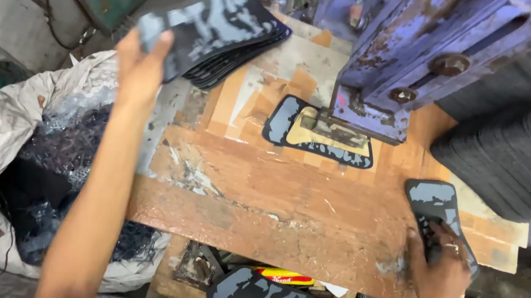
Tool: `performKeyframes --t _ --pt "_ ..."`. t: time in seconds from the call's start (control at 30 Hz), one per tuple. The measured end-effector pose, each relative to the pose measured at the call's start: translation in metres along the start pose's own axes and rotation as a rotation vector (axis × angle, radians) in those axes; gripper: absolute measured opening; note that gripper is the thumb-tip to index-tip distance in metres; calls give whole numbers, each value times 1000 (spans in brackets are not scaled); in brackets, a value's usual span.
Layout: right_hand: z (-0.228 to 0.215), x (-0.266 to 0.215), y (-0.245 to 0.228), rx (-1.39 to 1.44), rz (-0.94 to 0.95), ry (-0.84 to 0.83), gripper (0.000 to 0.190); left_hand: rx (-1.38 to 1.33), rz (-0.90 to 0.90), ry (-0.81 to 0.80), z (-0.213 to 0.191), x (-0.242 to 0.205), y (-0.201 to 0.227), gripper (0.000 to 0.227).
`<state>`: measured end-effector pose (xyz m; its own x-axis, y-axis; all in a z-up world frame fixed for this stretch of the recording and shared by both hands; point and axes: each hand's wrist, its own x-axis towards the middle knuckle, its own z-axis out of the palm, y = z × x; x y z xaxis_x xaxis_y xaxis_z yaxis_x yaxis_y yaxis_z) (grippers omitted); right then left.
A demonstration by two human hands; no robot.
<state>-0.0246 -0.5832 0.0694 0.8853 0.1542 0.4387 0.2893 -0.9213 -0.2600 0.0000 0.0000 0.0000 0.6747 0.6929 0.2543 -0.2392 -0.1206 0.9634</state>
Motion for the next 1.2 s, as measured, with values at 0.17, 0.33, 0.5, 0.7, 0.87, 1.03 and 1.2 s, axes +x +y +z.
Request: performKeyframes --t 0.17,0.33,0.5,0.7,0.87,1.03,1.2 --pt "17 -14 54 -121 -35 -8 21 214 103 70 34 -8 51 43" --pt "93 -69 58 -18 -21 171 15 431 354 56 18 -112 63 39" --pt "35 -48 -132 277 -422 -139 24 353 152 -375 32 -187 60 36" --pt "39 -42 -137 328 -289 -151 23 491 299 -403 36 -190 89 38" --pt "36 -45 -138 331 -264 -165 23 479 227 -395 37 -186 85 41" --pt "33 -40 -137 339 -274 -152 23 559 111 -440 75 -144 84 51" --pt "36 -40 -133 342 -301 -181 23 683 79 -501 128 -111 69 33"
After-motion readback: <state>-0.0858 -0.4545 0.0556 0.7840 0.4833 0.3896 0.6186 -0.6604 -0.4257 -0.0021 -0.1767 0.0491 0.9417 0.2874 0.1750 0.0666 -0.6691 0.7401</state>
